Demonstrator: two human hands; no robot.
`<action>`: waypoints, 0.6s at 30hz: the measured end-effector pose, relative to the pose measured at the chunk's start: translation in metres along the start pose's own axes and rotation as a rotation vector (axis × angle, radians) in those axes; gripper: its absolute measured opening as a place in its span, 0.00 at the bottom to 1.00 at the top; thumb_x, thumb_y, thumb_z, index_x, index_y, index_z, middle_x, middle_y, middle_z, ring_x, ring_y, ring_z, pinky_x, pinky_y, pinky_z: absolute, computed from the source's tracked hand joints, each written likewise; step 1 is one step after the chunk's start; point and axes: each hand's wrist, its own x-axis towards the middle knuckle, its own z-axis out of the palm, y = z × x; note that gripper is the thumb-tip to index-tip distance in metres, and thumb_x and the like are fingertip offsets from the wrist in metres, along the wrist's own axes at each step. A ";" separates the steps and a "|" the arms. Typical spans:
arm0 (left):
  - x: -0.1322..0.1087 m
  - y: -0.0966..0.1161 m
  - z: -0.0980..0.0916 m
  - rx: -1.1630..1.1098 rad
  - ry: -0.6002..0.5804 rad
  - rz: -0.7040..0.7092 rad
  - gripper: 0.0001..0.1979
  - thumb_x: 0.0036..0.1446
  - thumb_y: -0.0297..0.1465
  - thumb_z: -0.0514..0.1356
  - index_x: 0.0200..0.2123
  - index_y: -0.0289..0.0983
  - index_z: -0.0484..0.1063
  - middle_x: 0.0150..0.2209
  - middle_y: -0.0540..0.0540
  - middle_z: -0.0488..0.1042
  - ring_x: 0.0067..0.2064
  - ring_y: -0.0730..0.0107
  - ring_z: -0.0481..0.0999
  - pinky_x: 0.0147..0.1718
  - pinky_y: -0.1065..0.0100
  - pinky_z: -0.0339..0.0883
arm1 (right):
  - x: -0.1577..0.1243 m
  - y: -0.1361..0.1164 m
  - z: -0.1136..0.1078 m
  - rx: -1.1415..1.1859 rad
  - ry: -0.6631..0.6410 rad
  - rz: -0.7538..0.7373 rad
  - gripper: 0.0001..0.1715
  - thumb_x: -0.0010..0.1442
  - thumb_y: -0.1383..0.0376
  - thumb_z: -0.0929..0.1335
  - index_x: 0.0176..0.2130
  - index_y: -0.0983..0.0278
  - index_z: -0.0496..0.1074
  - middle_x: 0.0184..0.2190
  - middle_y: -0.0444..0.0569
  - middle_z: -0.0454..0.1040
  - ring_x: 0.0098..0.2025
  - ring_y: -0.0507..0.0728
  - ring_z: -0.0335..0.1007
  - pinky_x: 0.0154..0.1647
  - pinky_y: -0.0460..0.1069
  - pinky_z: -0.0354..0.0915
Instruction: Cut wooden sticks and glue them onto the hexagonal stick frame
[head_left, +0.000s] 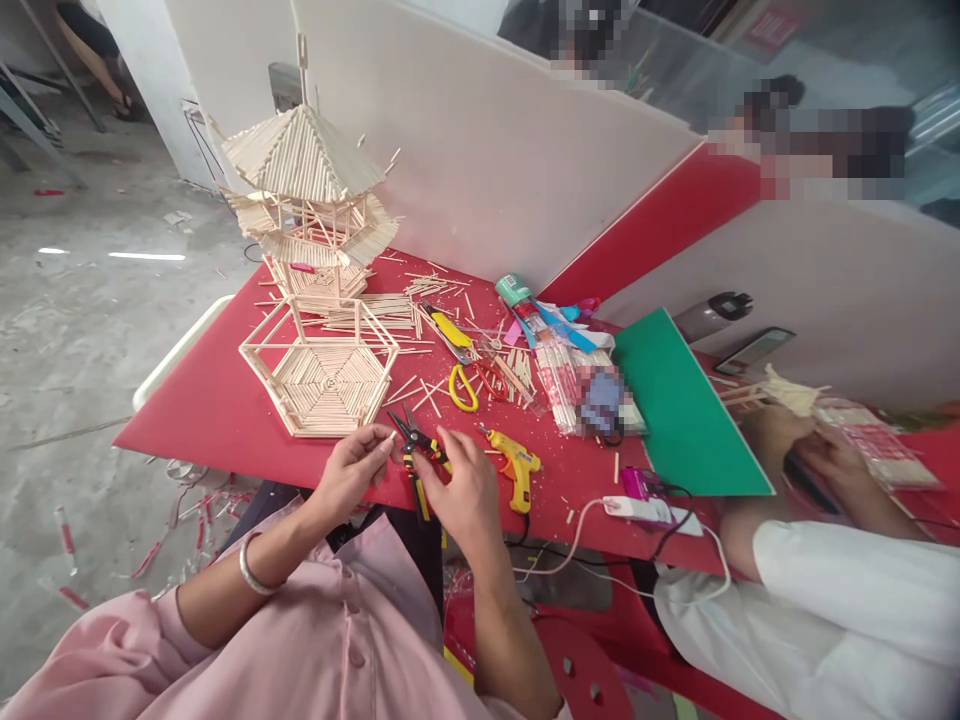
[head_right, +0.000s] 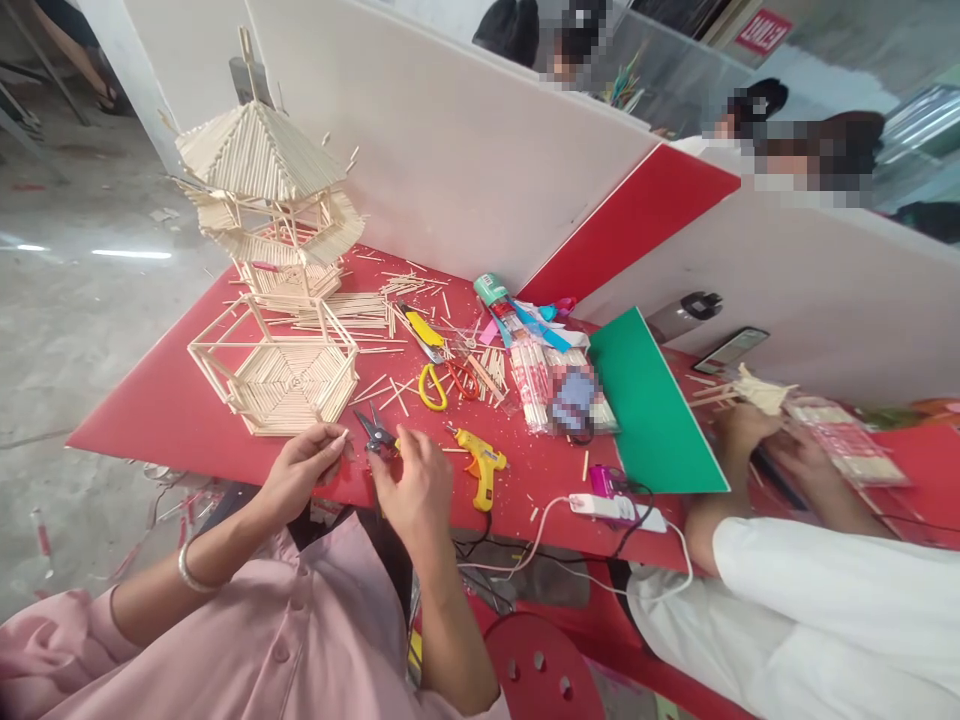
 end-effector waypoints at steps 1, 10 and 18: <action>0.000 0.000 0.000 0.001 0.000 -0.012 0.20 0.51 0.46 0.67 0.32 0.34 0.71 0.25 0.50 0.73 0.18 0.83 0.60 0.18 0.76 0.50 | 0.006 0.002 -0.008 0.010 -0.008 0.000 0.28 0.64 0.49 0.64 0.55 0.64 0.72 0.48 0.59 0.76 0.51 0.65 0.72 0.52 0.58 0.65; 0.000 0.001 0.004 -0.037 -0.041 -0.065 0.21 0.50 0.47 0.67 0.31 0.34 0.72 0.23 0.51 0.71 0.18 0.83 0.57 0.17 0.75 0.43 | 0.125 0.077 -0.040 -0.222 -0.112 0.290 0.19 0.63 0.63 0.64 0.50 0.60 0.78 0.48 0.55 0.78 0.47 0.63 0.74 0.44 0.53 0.67; -0.013 0.002 -0.001 -0.052 0.004 -0.077 0.21 0.49 0.47 0.68 0.32 0.34 0.73 0.23 0.51 0.71 0.18 0.83 0.57 0.17 0.75 0.44 | 0.223 0.086 -0.002 -0.210 -0.136 0.142 0.25 0.69 0.57 0.60 0.59 0.64 0.70 0.54 0.56 0.75 0.53 0.58 0.70 0.51 0.49 0.63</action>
